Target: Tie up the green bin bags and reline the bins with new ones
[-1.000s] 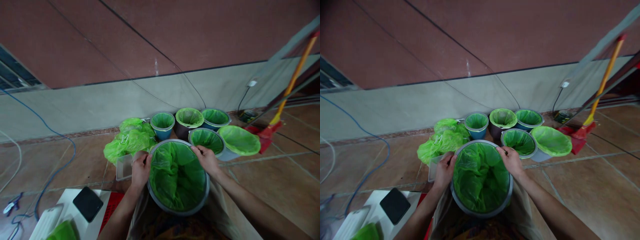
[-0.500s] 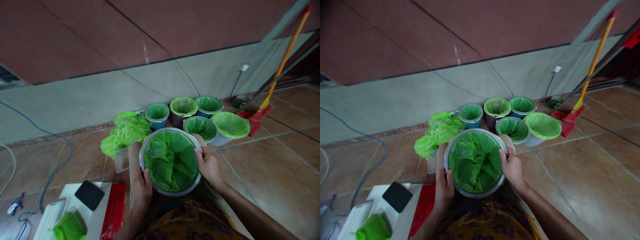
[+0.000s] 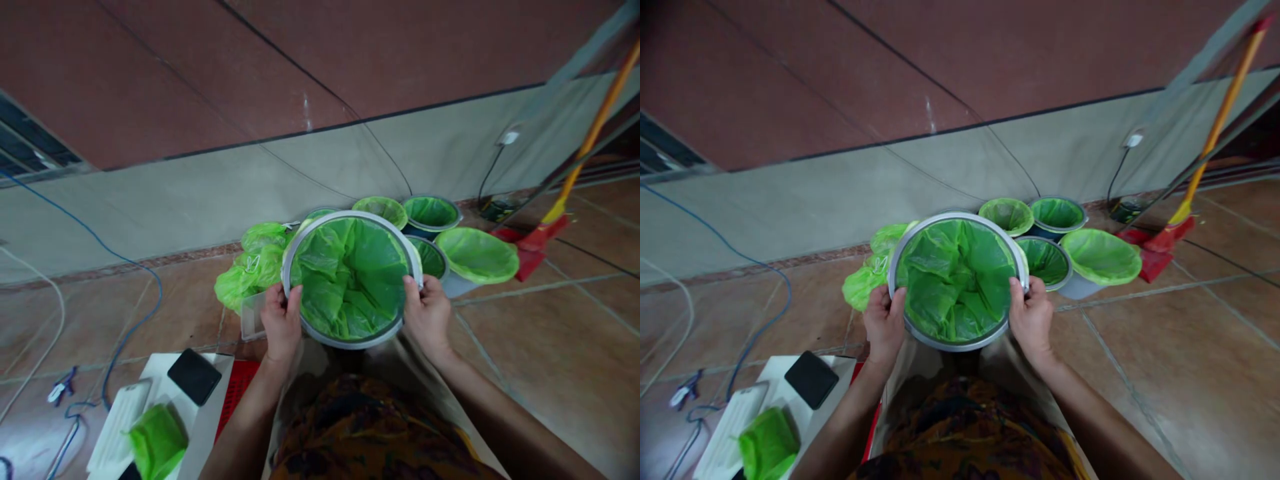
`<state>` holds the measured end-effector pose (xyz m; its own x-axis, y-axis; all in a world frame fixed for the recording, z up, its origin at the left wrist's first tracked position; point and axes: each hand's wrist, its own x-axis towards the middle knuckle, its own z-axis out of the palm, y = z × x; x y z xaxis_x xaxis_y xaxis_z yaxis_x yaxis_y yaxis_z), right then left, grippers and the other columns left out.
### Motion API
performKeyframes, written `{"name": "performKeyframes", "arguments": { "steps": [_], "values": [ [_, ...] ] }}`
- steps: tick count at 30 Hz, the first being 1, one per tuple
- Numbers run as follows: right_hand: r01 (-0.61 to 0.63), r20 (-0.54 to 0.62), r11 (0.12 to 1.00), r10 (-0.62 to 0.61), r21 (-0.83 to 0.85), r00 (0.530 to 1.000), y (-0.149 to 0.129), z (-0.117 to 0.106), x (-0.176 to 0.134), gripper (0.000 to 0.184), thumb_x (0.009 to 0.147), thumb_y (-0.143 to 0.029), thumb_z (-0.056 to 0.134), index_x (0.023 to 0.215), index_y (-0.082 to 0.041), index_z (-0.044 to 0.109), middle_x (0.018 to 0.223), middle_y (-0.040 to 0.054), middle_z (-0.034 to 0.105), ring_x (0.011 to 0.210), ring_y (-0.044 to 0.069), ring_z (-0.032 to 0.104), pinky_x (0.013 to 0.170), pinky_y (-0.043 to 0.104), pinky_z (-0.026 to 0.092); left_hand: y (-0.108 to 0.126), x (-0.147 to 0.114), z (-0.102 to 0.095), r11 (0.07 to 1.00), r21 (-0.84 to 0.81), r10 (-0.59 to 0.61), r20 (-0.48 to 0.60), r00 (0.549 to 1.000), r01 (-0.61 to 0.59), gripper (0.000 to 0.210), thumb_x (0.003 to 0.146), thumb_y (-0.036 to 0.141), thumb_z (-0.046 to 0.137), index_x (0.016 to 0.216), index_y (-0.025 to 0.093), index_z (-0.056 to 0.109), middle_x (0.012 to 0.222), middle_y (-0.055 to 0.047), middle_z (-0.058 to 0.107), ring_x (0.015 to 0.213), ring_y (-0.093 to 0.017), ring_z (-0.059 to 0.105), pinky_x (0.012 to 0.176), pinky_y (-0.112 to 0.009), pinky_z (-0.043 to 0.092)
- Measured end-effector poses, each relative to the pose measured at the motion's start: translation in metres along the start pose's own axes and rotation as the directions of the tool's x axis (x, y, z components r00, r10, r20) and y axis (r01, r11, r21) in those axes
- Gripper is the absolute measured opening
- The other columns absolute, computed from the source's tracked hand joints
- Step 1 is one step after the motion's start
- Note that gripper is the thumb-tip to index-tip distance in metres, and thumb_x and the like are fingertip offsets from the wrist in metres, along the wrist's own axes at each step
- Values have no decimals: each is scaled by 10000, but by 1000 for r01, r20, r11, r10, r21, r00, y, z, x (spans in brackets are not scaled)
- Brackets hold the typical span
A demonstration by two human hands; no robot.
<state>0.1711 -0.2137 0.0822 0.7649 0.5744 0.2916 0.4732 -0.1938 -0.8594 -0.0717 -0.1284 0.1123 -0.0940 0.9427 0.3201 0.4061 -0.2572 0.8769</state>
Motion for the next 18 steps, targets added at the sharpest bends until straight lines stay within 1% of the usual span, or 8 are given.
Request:
{"name": "performKeyframes", "arguments": {
  "steps": [3,6,7,10,13,15,17,18],
  "values": [
    [-63,-10,995,64,72,998,1,8,5,453,870,-619,506,849,-174,587,663,-1,566,624,155,497,604,272,388,5,4,6,999,-3,-36,4,999,36,352,926,491,502,1000,164,609,819,-43,689,756,-170,648,713,-285,508],
    [-143,-9,984,145,106,989,5,19,13,471,857,-640,488,748,-187,559,631,1,540,610,151,475,591,274,381,9,-18,15,990,-102,-93,29,995,96,388,970,501,396,1026,176,600,985,-77,688,913,-189,646,816,-305,518],
    [-167,-1,980,168,105,986,6,23,14,479,852,-649,481,720,-192,546,615,-1,527,601,150,466,579,274,376,9,-30,19,982,-141,-121,71,990,130,377,967,501,409,1047,181,592,1030,-84,682,953,-192,643,839,-306,521],
    [-213,35,971,210,112,977,6,34,10,476,834,-662,492,711,-204,534,609,1,530,582,152,470,550,274,379,5,-63,33,919,-278,-236,181,955,279,358,927,486,516,1124,189,541,1055,-91,683,933,-196,660,810,-316,553],
    [-271,143,944,247,187,959,1,40,-10,432,822,-645,527,793,-214,552,618,3,564,539,159,496,505,280,412,-2,-70,39,845,-396,-302,199,932,358,358,875,466,598,1085,180,547,1046,-79,690,929,-196,670,803,-319,562],
    [-360,265,904,297,231,917,-2,37,-25,421,823,-644,528,844,-224,550,582,-6,562,478,165,499,455,289,426,-6,-61,35,797,-442,-345,228,911,412,370,829,440,651,1080,178,580,1029,-61,702,904,-186,675,778,-304,560],
    [-451,399,870,349,197,848,-2,26,-36,437,827,-663,505,861,-229,543,549,-8,561,445,178,522,422,297,433,-10,-48,25,758,-466,-379,256,889,457,373,772,403,705,1059,178,625,1005,-46,715,874,-177,675,760,-290,556],
    [-468,474,874,358,135,805,0,17,-36,446,827,-673,498,848,-229,544,540,-3,569,447,186,542,419,298,436,-13,-43,19,745,-475,-390,257,884,467,364,747,387,723,1034,176,645,993,-41,719,865,-175,675,757,-286,554]
  ]
}}
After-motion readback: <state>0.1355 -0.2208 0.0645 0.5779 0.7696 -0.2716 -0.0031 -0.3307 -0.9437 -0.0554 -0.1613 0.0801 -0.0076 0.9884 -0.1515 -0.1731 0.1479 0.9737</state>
